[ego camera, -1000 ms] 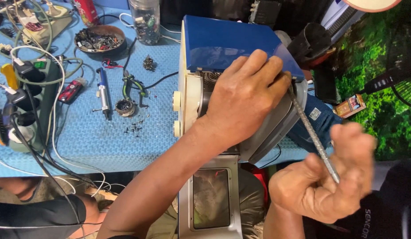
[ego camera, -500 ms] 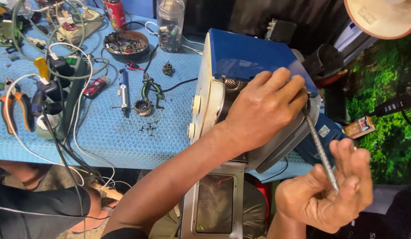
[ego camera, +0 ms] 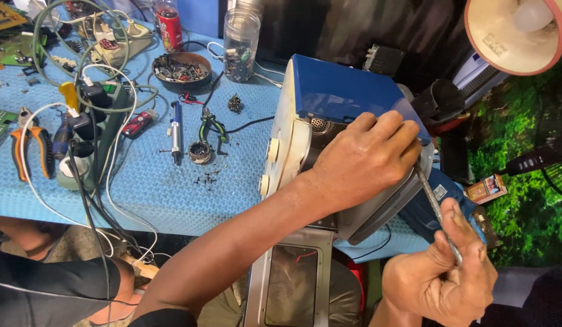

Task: Removing internal screws and detaching the outer casing of a small electronic appliance for repair.

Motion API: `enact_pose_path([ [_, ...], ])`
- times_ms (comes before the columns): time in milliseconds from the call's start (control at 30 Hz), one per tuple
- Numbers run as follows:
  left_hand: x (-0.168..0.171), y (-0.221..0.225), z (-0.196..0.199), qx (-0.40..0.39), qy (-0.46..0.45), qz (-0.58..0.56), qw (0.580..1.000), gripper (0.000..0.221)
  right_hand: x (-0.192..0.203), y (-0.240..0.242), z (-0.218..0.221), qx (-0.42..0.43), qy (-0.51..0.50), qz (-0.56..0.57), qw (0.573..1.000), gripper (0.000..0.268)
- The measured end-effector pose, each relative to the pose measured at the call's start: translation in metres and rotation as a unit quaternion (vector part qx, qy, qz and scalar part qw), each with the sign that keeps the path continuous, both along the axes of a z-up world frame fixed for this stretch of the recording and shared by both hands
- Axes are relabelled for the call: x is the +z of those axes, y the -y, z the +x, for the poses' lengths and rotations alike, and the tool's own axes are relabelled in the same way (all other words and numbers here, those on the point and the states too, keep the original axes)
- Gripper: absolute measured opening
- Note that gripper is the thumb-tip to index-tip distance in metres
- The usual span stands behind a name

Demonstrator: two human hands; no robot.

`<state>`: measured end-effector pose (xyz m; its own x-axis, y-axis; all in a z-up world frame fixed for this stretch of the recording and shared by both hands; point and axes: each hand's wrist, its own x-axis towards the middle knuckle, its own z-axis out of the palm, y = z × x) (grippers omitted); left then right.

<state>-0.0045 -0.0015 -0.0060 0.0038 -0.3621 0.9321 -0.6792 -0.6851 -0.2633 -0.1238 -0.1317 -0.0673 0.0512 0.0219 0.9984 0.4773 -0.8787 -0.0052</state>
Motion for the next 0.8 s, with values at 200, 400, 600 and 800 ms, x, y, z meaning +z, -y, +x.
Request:
enact_pose_path([
  [200,0.002,-0.003,-0.003,0.015,0.009,0.009,1.0,0.025,0.011,-0.012,-0.02,-0.088,-0.069,0.039,0.993,0.017],
  [400,0.005,0.0,-0.004,0.069,0.037,0.028,0.997,0.023,0.004,0.01,-0.024,-0.082,0.017,0.023,0.996,0.023],
  [600,0.011,-0.001,-0.008,0.065,0.017,0.007,0.998,0.027,0.011,0.002,-0.033,-0.089,-0.024,0.06,0.994,0.029],
  [800,0.013,-0.049,-0.037,-0.067,-0.064,-0.03,0.995,0.012,0.011,0.003,-0.025,-0.082,-0.015,0.091,0.992,0.033],
])
